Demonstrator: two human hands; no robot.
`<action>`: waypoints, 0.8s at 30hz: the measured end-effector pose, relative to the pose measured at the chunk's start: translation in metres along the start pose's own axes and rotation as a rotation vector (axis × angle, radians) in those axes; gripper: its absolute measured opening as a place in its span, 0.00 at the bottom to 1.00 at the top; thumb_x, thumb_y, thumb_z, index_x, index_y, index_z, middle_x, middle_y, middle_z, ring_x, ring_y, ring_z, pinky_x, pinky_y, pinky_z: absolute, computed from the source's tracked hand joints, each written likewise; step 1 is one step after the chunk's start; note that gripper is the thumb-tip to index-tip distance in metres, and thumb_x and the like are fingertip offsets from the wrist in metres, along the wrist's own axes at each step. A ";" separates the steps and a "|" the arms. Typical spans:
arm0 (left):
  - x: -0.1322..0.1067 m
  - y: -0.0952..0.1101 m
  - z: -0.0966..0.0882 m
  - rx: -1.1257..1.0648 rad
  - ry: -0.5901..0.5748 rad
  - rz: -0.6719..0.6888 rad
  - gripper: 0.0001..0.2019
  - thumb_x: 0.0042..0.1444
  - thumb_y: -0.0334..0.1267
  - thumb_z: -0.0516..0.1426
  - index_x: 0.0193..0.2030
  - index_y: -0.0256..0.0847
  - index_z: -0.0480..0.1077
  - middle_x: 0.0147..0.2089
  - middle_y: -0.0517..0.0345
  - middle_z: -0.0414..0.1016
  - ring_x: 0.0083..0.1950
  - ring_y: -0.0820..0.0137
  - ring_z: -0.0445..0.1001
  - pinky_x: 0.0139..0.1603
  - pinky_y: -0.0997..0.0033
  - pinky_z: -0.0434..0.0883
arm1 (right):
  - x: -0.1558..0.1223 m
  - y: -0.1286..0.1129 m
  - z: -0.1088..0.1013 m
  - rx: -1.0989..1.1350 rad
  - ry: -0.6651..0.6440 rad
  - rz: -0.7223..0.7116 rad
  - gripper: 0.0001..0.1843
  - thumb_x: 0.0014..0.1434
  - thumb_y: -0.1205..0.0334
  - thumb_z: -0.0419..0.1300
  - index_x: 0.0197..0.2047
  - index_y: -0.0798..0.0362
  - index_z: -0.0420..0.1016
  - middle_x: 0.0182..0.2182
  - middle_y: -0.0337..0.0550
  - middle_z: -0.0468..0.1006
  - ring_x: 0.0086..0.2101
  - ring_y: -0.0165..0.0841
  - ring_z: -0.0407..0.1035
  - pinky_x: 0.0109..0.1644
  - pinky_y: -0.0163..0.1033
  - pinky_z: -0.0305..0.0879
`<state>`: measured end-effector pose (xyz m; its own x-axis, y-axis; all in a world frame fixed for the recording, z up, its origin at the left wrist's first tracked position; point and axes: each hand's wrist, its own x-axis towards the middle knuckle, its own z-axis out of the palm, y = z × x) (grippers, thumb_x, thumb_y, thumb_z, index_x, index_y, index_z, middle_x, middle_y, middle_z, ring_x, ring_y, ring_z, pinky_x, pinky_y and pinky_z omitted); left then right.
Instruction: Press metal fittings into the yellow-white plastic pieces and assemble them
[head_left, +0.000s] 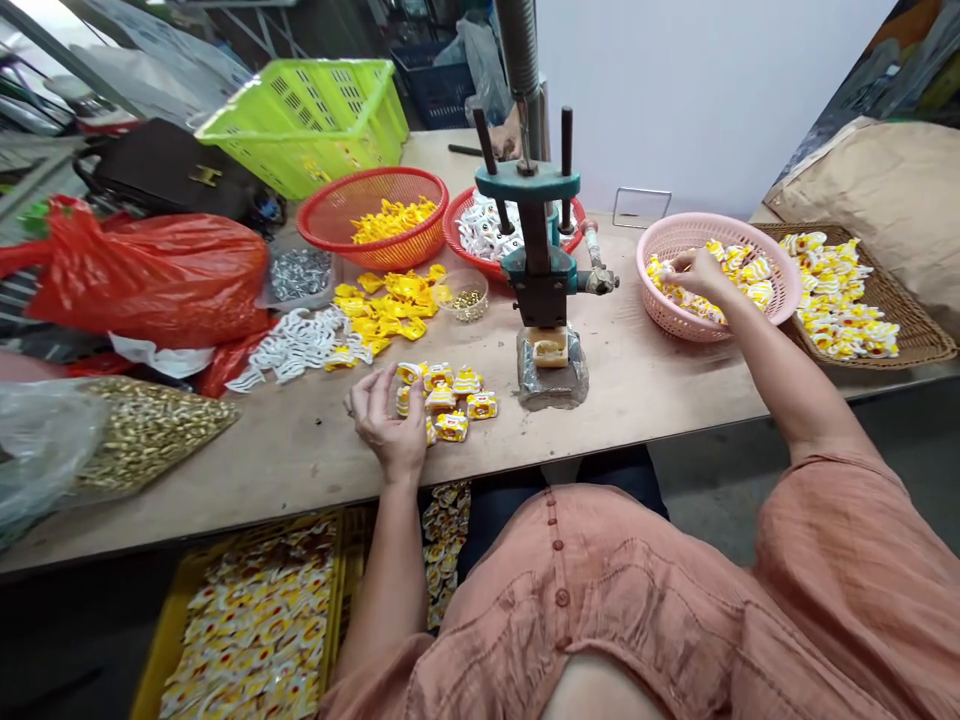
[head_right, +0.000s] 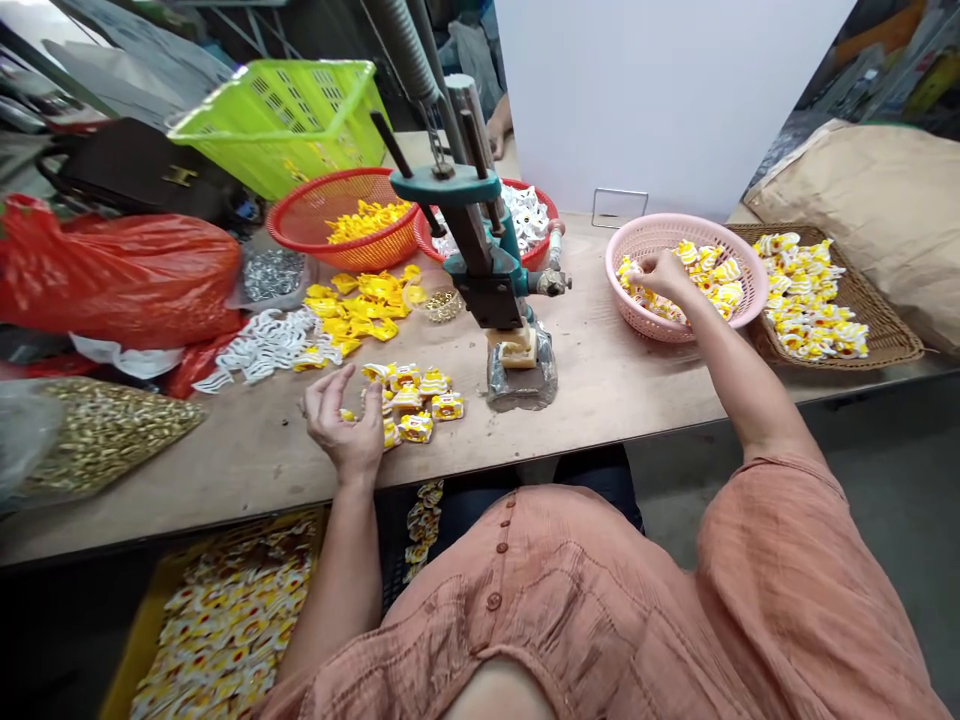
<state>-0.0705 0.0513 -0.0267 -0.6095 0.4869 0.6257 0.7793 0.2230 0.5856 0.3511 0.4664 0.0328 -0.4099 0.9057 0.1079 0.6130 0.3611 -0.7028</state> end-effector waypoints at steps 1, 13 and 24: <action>0.001 0.007 0.000 -0.016 0.010 0.015 0.22 0.67 0.51 0.64 0.61 0.39 0.80 0.58 0.39 0.79 0.64 0.48 0.78 0.71 0.43 0.73 | -0.005 -0.001 -0.005 0.116 0.047 -0.001 0.14 0.53 0.61 0.75 0.28 0.53 0.74 0.24 0.33 0.68 0.29 0.28 0.64 0.42 0.42 0.75; -0.049 0.136 0.051 -0.804 -0.511 0.008 0.17 0.71 0.43 0.63 0.65 0.48 0.80 0.60 0.49 0.80 0.54 0.65 0.84 0.57 0.63 0.84 | -0.162 -0.105 0.068 1.158 -0.307 0.102 0.27 0.51 0.48 0.82 0.50 0.46 0.81 0.48 0.41 0.86 0.41 0.34 0.84 0.47 0.42 0.87; -0.072 0.103 0.078 -0.798 -0.589 -0.095 0.22 0.64 0.40 0.67 0.64 0.42 0.81 0.58 0.45 0.84 0.55 0.61 0.85 0.55 0.63 0.83 | -0.214 -0.119 0.163 0.848 -0.202 -0.038 0.25 0.62 0.37 0.73 0.53 0.45 0.81 0.39 0.40 0.83 0.35 0.32 0.79 0.44 0.41 0.83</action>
<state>0.0647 0.1050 -0.0513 -0.3264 0.8860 0.3295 0.2731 -0.2454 0.9302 0.2563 0.1934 -0.0213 -0.5805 0.8111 0.0713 -0.0803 0.0302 -0.9963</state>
